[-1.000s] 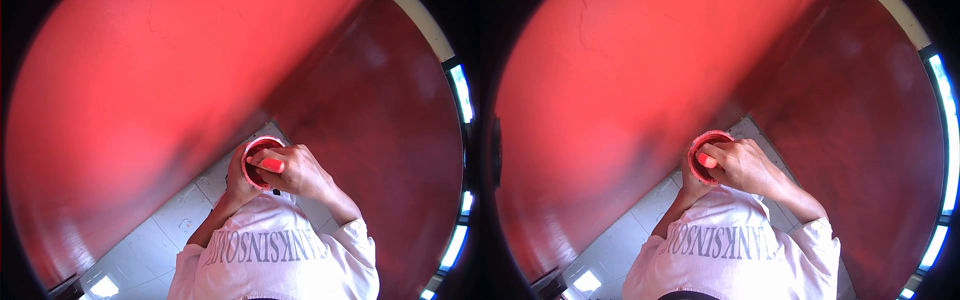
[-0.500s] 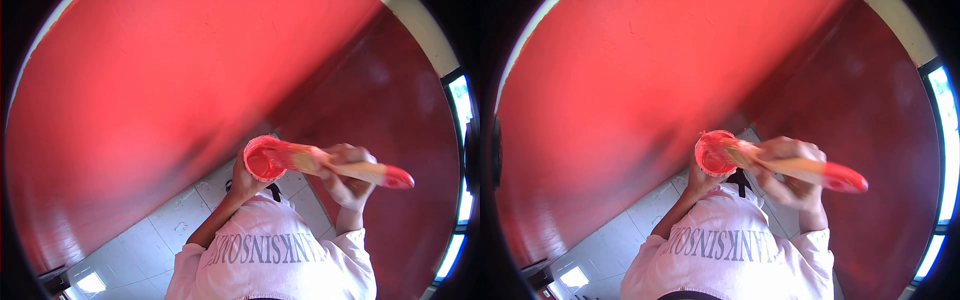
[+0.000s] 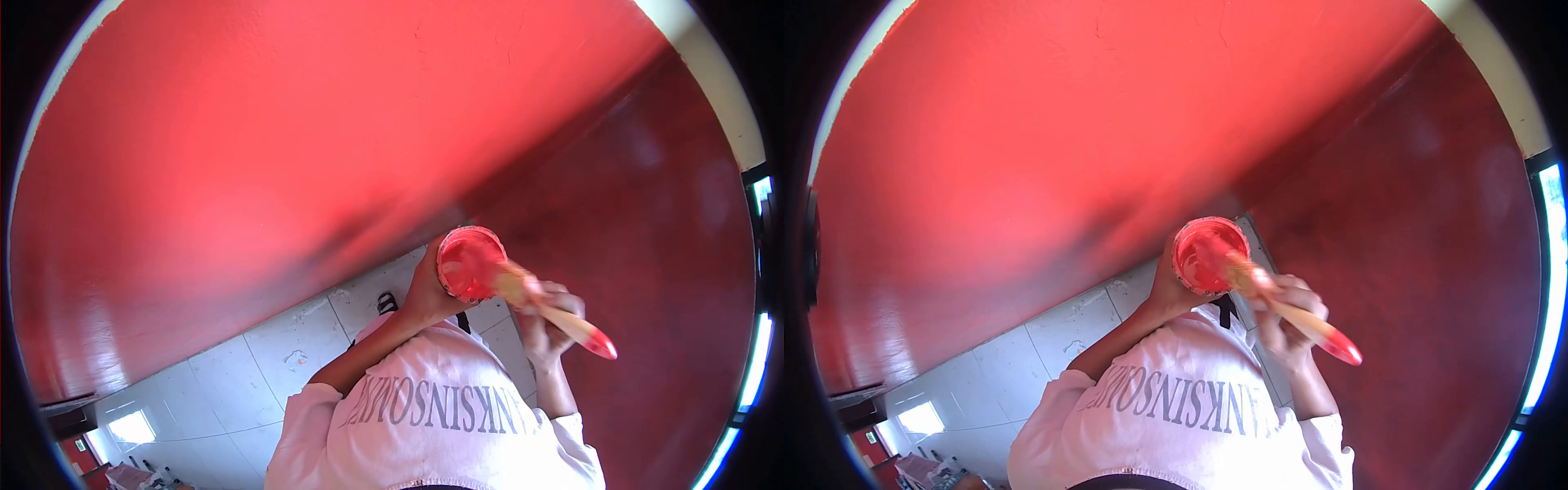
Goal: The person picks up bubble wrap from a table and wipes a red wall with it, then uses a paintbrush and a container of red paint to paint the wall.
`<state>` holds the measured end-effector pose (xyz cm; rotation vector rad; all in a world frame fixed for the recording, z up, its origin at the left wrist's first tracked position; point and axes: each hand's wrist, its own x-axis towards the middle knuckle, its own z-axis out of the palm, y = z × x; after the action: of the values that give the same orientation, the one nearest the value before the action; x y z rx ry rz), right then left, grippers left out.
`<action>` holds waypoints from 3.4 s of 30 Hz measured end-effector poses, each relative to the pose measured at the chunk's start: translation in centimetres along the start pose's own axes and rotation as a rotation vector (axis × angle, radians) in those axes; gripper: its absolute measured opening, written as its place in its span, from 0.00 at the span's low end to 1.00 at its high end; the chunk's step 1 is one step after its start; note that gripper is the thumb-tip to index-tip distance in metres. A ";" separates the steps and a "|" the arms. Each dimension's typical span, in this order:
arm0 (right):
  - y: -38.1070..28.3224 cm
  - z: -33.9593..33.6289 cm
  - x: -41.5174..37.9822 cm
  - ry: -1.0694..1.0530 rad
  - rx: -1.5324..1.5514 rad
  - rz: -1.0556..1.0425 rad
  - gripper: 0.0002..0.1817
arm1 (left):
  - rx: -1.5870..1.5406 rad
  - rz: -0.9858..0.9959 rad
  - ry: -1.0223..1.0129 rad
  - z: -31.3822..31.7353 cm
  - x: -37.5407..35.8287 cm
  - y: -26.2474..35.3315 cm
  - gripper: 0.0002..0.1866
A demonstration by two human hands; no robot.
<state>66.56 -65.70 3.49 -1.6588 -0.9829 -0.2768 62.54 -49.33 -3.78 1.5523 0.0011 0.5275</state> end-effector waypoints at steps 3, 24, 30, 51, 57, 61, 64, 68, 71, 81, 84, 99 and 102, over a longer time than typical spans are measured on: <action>0.4 -0.2 -1.0 0.104 0.049 0.068 0.13 | -0.027 0.005 0.007 0.1 -0.3 -0.7 0.47; 3.0 1.0 -2.7 0.092 0.082 0.134 0.11 | 0.030 -0.005 0.038 -0.8 -0.9 -1.2 0.48; 1.0 1.6 -1.1 0.277 0.366 0.257 0.11 | -0.408 -0.227 0.045 -0.3 -1.2 -4.6 0.49; 0.1 1.9 -1.5 0.465 0.449 0.359 0.11 | -0.468 -0.275 0.070 -0.1 -1.6 -6.3 0.48; 2.5 2.2 -3.3 0.239 0.231 0.326 0.11 | 0.204 -0.023 0.004 -1.2 -1.0 -1.0 0.47; 1.7 2.6 -2.3 0.329 0.348 0.288 0.11 | 0.147 -0.017 0.049 -1.4 -0.8 -0.5 0.39; 4.0 2.4 -3.9 0.134 0.189 0.342 0.12 | 0.099 0.021 0.064 -1.4 -1.0 -1.5 0.39; 1.3 3.2 -1.1 0.412 0.396 0.318 0.11 | 0.019 -0.050 0.079 -1.7 -0.9 -1.7 0.39; 3.5 2.4 -2.7 0.110 0.213 0.434 0.11 | 0.065 -0.029 0.104 -1.9 -1.3 -1.3 0.41; 3.5 4.3 -1.7 0.404 0.318 0.385 0.10 | -0.016 -0.082 0.130 -2.0 -1.6 -2.5 0.47; 4.0 3.4 -2.5 0.250 0.268 0.392 0.10 | 0.017 -0.095 0.133 -2.4 -1.7 -1.9 0.45; 6.0 3.3 -1.6 0.204 0.342 0.320 0.13 | 0.035 0.029 0.237 -1.0 -1.1 -2.2 0.44; 5.2 2.8 -0.4 0.379 0.335 0.340 0.13 | 0.022 0.042 0.250 0.0 -0.9 -2.7 0.43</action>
<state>69.16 -63.46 -1.35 -1.3707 -0.4260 -0.1760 62.60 -49.40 -6.60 1.5013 0.1661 0.7545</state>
